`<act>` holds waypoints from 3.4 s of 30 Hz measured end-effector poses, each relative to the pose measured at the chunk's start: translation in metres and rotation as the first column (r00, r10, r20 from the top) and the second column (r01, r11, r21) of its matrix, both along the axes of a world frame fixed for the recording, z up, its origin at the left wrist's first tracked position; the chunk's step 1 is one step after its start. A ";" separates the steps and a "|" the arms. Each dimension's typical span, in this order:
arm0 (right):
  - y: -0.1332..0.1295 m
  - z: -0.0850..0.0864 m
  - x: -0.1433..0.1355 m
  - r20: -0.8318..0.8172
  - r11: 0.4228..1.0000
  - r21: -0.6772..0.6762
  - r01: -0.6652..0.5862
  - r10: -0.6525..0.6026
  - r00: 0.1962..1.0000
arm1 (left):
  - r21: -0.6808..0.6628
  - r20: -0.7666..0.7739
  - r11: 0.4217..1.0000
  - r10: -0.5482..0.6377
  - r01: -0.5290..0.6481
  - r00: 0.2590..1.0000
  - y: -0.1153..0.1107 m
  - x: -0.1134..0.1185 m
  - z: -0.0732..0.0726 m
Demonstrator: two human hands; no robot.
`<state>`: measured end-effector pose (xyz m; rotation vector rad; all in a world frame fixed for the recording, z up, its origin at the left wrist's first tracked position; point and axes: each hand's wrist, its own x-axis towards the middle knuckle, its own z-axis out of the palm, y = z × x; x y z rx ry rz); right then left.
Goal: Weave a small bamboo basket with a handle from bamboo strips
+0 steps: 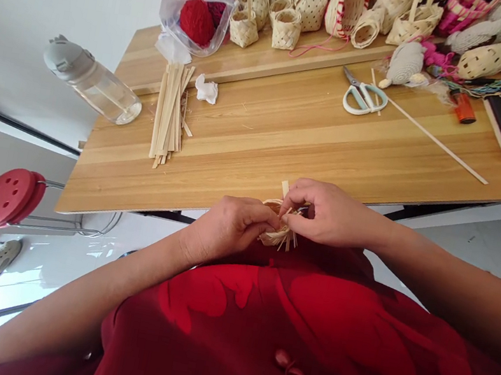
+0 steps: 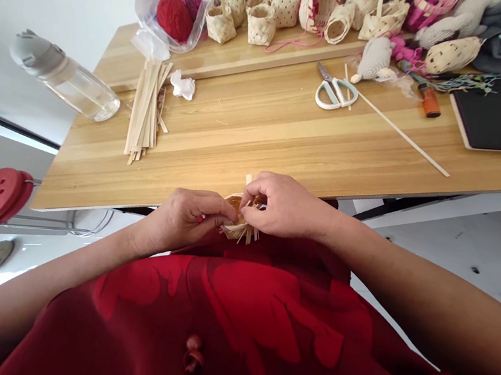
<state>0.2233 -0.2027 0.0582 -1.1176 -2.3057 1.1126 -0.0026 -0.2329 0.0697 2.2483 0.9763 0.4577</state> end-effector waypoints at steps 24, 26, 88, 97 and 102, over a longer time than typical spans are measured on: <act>0.001 -0.005 0.004 -0.015 0.978 -0.166 0.126 -0.131 0.991 | -0.002 -0.034 0.997 -0.083 0.083 0.996 0.002 0.000 0.000; 0.000 -0.005 0.003 -0.006 0.972 -0.179 0.151 -0.154 0.988 | 0.037 -0.036 0.994 -0.097 0.099 0.995 0.002 0.000 -0.002; -0.012 -0.021 0.005 -0.333 0.984 0.140 -0.114 0.155 0.930 | -0.368 0.016 0.911 0.205 -0.185 0.979 0.002 0.000 0.009; -0.011 -0.021 0.003 -0.341 0.993 0.094 -0.069 0.097 0.935 | -0.452 0.017 0.879 0.182 -0.155 0.983 0.011 -0.001 0.010; -0.010 -0.022 0.005 -0.360 0.996 0.074 -0.057 0.080 0.930 | -0.407 -0.028 0.893 0.200 -0.194 0.979 0.012 0.006 0.013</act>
